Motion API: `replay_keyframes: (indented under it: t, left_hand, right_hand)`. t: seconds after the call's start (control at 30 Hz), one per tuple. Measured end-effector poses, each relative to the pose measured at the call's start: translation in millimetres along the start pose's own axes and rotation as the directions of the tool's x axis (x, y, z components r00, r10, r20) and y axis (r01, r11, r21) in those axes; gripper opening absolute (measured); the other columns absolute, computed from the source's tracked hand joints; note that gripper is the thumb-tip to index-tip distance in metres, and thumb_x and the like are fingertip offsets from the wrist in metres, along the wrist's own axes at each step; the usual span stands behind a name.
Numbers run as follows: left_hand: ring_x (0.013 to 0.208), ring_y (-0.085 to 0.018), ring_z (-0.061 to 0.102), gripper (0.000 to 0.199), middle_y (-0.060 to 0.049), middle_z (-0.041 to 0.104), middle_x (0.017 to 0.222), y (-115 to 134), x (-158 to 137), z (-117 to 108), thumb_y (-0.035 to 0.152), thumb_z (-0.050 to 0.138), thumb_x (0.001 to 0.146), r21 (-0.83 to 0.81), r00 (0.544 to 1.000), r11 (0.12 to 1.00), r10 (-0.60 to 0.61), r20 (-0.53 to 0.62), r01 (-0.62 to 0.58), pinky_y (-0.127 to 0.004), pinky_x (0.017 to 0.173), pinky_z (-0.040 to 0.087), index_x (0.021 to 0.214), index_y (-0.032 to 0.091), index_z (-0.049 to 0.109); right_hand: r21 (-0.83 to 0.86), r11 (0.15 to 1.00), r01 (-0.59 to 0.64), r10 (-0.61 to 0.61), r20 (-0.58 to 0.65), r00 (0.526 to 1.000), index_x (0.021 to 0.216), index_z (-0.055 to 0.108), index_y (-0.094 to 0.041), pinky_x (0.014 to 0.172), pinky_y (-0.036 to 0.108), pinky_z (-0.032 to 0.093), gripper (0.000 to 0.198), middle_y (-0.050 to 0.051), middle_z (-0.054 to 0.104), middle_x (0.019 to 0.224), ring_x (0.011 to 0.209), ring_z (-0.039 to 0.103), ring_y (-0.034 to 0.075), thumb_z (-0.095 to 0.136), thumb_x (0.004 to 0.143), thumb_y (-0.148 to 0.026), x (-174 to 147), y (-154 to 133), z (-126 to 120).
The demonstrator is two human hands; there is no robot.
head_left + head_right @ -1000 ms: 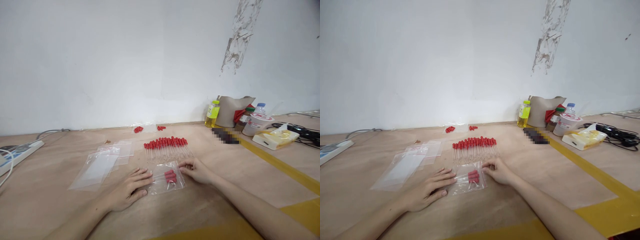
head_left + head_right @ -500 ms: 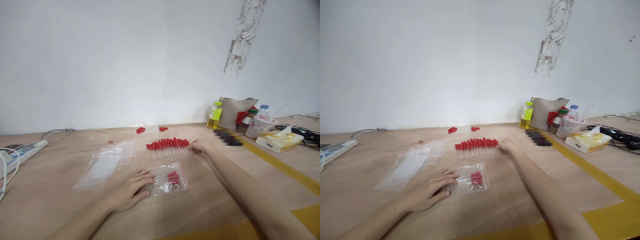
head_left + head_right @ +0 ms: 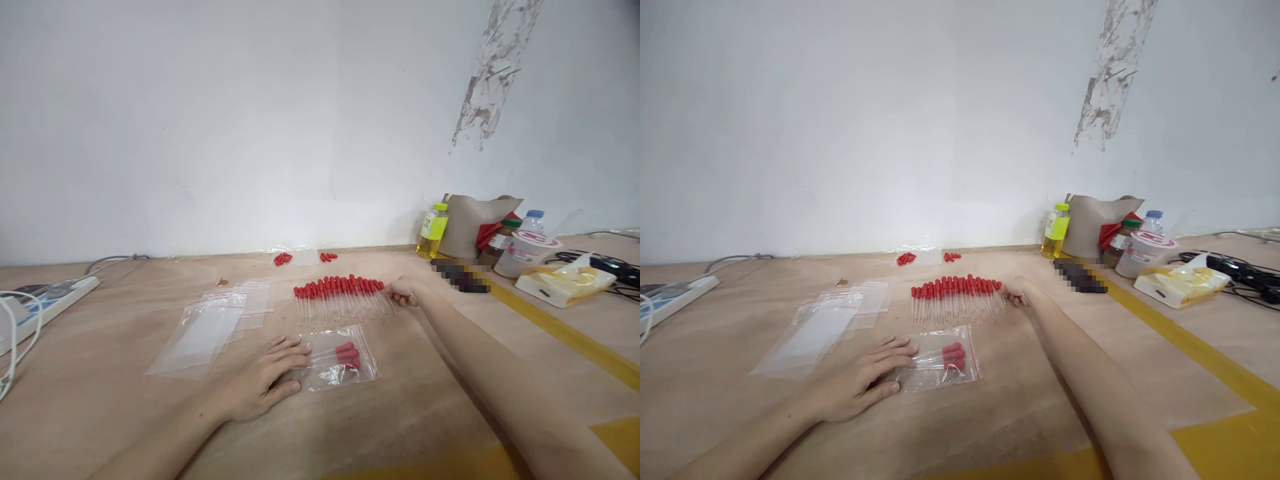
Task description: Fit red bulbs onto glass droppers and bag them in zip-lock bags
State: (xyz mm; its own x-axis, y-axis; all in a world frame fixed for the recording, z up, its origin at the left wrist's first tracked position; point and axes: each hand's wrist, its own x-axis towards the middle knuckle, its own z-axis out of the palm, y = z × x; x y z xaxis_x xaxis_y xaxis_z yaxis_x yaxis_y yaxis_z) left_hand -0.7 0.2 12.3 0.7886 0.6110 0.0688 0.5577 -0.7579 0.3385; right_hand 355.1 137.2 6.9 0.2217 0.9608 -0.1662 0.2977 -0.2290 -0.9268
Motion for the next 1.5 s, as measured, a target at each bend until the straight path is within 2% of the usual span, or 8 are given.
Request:
replay_keyframes:
  t: [0.17,0.37,0.67,0.8,0.9,1.03,1.27,1.5]
  left_hand:
    - [0.128,-0.02,0.025,0.036,0.001,0.038,0.135,1,-1,0,0.038,0.038,0.089,0.005,1.0,1.0,-0.002,0.0,0.002,-0.043,0.106,0.02,0.124,0.029,0.042]
    - [0.129,-0.02,0.024,0.036,0.002,0.037,0.136,3,-1,-2,0.038,0.037,0.09,0.017,1.0,1.0,-0.011,0.012,0.011,-0.042,0.106,0.02,0.125,0.029,0.041]
    - [0.13,-0.022,0.021,0.048,-0.001,0.03,0.14,1,-2,0,0.039,0.035,0.09,0.049,0.999,0.998,-0.052,0.014,0.051,-0.045,0.104,0.023,0.135,0.03,0.023]
    - [0.13,-0.022,0.021,0.048,-0.001,0.027,0.141,1,-1,0,0.039,0.035,0.09,0.067,0.999,0.997,-0.045,0.021,0.044,-0.045,0.105,0.021,0.135,0.029,0.023]
    - [0.129,-0.021,0.024,0.048,0.0,0.029,0.14,0,0,0,0.039,0.035,0.09,0.073,0.999,0.997,-0.027,0.02,0.026,-0.045,0.106,0.02,0.135,0.03,0.023]
    - [0.128,-0.021,0.025,0.047,0.001,0.031,0.139,-1,0,0,0.038,0.036,0.09,0.068,1.0,0.998,-0.004,0.012,0.004,-0.045,0.106,0.021,0.135,0.031,0.024]
    - [0.128,-0.02,0.026,0.046,0.001,0.031,0.139,-3,0,3,0.038,0.036,0.09,0.077,1.0,0.997,-0.01,0.001,0.01,-0.045,0.106,0.021,0.135,0.031,0.024]
    - [0.129,-0.026,0.023,0.056,-0.001,0.023,0.142,-3,-4,3,0.042,0.035,0.089,0.078,0.993,0.99,-0.118,-0.003,0.117,-0.048,0.102,0.027,0.138,0.031,0.01]
  right_hand:
    - [0.012,0.99,-0.141,0.139,0.064,0.988,0.047,0.039,-0.017,0.029,0.014,0.013,0.026,-0.007,0.032,0.034,0.031,0.026,0.002,0.061,0.057,-0.008,2,2,-1]
    - [0.113,0.977,-0.182,0.163,0.159,0.974,0.051,0.035,-0.017,0.032,0.013,0.013,0.022,-0.008,0.03,0.037,0.033,0.02,0.001,0.049,0.06,-0.003,-1,5,-6]
    - [0.434,0.898,0.074,-0.174,0.194,0.965,0.083,0.037,-0.021,0.039,0.015,0.027,0.024,-0.01,0.038,0.055,0.039,0.032,0.003,0.049,0.063,-0.014,-59,3,6]
    - [0.503,0.817,0.281,-0.339,0.024,0.941,0.097,0.029,-0.025,0.04,0.019,0.038,0.045,-0.01,0.043,0.064,0.042,0.042,0.006,0.056,0.061,-0.023,-84,18,24]
    - [0.457,0.834,0.309,-0.278,-0.134,0.951,0.097,0.027,-0.025,0.04,0.02,0.041,0.05,-0.01,0.044,0.064,0.045,0.047,0.007,0.059,0.059,-0.024,-91,30,32]
    - [0.501,0.816,0.289,-0.233,-0.172,0.957,0.093,0.028,-0.025,0.045,0.021,0.046,0.049,-0.009,0.048,0.065,0.05,0.054,0.009,0.064,0.059,-0.023,-97,41,40]
    - [0.693,0.719,0.056,-0.119,0.043,0.992,0.08,0.038,-0.022,0.065,0.027,0.05,0.037,-0.005,0.055,0.065,0.06,0.059,0.01,0.068,0.06,-0.028,-114,37,52]
    - [0.329,0.918,0.223,-0.327,0.307,0.894,0.075,0.055,-0.016,0.052,0.021,0.041,0.026,-0.003,0.057,0.062,0.053,0.051,0.008,0.07,0.06,-0.031,-119,35,43]
